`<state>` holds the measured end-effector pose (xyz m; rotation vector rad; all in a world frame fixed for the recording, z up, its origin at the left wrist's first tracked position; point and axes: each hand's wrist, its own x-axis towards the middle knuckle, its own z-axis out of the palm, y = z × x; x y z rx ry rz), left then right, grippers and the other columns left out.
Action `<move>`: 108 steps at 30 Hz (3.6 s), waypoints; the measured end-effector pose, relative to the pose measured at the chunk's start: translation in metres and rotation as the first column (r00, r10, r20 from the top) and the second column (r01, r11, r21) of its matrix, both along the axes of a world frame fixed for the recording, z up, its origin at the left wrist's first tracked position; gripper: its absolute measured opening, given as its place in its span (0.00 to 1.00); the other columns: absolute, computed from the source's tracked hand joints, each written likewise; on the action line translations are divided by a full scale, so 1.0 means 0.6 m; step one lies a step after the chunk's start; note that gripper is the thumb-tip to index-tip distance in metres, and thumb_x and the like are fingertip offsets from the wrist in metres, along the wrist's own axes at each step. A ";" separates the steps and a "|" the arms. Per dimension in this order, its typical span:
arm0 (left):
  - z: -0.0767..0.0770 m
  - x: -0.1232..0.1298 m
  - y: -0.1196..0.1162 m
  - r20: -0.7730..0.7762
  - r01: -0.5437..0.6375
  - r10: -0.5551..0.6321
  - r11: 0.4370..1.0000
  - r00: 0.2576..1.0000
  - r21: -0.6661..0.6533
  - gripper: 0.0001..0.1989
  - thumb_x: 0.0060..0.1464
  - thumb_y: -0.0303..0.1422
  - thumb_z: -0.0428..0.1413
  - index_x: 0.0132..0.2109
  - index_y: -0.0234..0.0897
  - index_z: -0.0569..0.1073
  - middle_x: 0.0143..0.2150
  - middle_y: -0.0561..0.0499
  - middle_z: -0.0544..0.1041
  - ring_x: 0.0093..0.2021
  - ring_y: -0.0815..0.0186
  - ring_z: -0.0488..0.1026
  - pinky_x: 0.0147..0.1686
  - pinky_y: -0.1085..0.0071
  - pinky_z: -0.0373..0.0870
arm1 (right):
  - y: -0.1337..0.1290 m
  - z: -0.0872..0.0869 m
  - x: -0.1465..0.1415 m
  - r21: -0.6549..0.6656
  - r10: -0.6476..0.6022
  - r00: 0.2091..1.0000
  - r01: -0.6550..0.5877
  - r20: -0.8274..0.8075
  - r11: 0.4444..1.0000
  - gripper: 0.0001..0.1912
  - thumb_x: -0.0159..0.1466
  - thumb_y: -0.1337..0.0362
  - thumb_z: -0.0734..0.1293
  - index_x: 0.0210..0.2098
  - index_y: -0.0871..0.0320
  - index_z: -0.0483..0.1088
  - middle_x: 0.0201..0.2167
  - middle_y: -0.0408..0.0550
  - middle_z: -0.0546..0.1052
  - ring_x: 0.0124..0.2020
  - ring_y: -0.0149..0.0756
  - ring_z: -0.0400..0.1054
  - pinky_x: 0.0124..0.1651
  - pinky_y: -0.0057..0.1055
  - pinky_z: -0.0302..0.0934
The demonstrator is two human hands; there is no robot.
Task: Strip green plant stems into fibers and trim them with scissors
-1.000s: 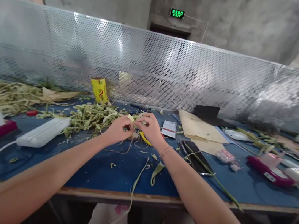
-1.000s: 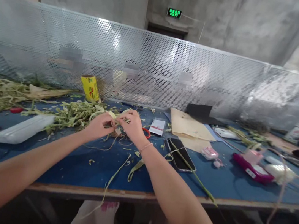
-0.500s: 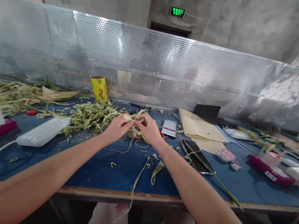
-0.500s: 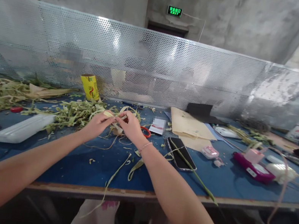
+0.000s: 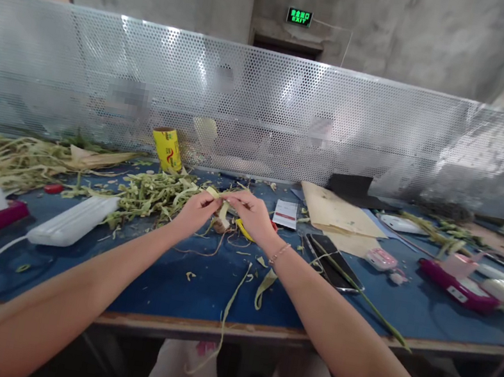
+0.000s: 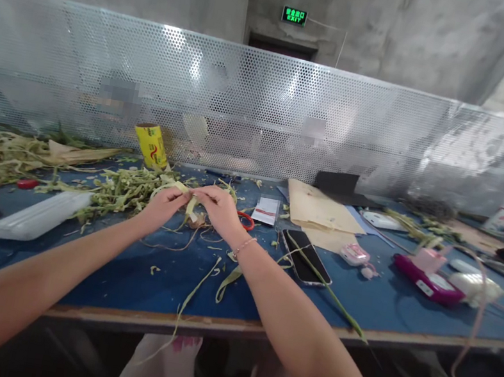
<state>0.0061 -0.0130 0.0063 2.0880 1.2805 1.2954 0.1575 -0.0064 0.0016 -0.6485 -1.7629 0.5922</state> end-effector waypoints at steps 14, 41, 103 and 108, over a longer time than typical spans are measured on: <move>-0.009 -0.006 0.017 0.368 0.181 -0.111 0.970 0.923 -0.162 0.14 0.43 0.40 0.53 0.20 0.36 0.61 0.17 0.56 0.59 0.20 0.72 0.58 0.20 0.74 0.54 | -0.004 0.007 0.020 -0.069 0.227 0.973 -0.225 0.034 0.972 0.09 0.56 0.67 0.62 0.33 0.53 0.73 0.40 0.44 0.74 0.45 0.30 0.66 0.52 0.35 0.57; 0.007 -0.004 -0.002 0.071 0.156 -0.150 0.984 0.986 -0.090 0.14 0.45 0.36 0.50 0.17 0.35 0.60 0.15 0.58 0.55 0.18 0.74 0.51 0.20 0.74 0.49 | 0.008 -0.010 0.006 -0.234 0.211 0.977 -0.202 0.016 0.951 0.09 0.54 0.58 0.62 0.26 0.58 0.62 0.25 0.40 0.65 0.27 0.26 0.60 0.34 0.26 0.59; -0.009 0.007 0.005 0.412 0.262 -0.165 0.946 0.896 -0.189 0.12 0.38 0.31 0.60 0.32 0.33 0.69 0.26 0.54 0.72 0.27 0.72 0.69 0.31 0.73 0.65 | 0.017 -0.010 0.010 -0.287 0.037 0.996 -0.014 0.077 0.958 0.16 0.49 0.51 0.65 0.22 0.60 0.63 0.18 0.39 0.63 0.21 0.25 0.55 0.27 0.25 0.53; 0.001 0.011 -0.003 0.643 0.376 -0.113 0.880 0.758 -0.289 0.04 0.43 0.25 0.56 0.31 0.31 0.70 0.24 0.53 0.73 0.26 0.72 0.71 0.31 0.73 0.68 | 0.018 -0.011 0.008 -0.333 -0.023 0.999 0.033 0.036 0.942 0.18 0.49 0.51 0.64 0.19 0.58 0.57 0.17 0.38 0.60 0.21 0.25 0.56 0.27 0.26 0.57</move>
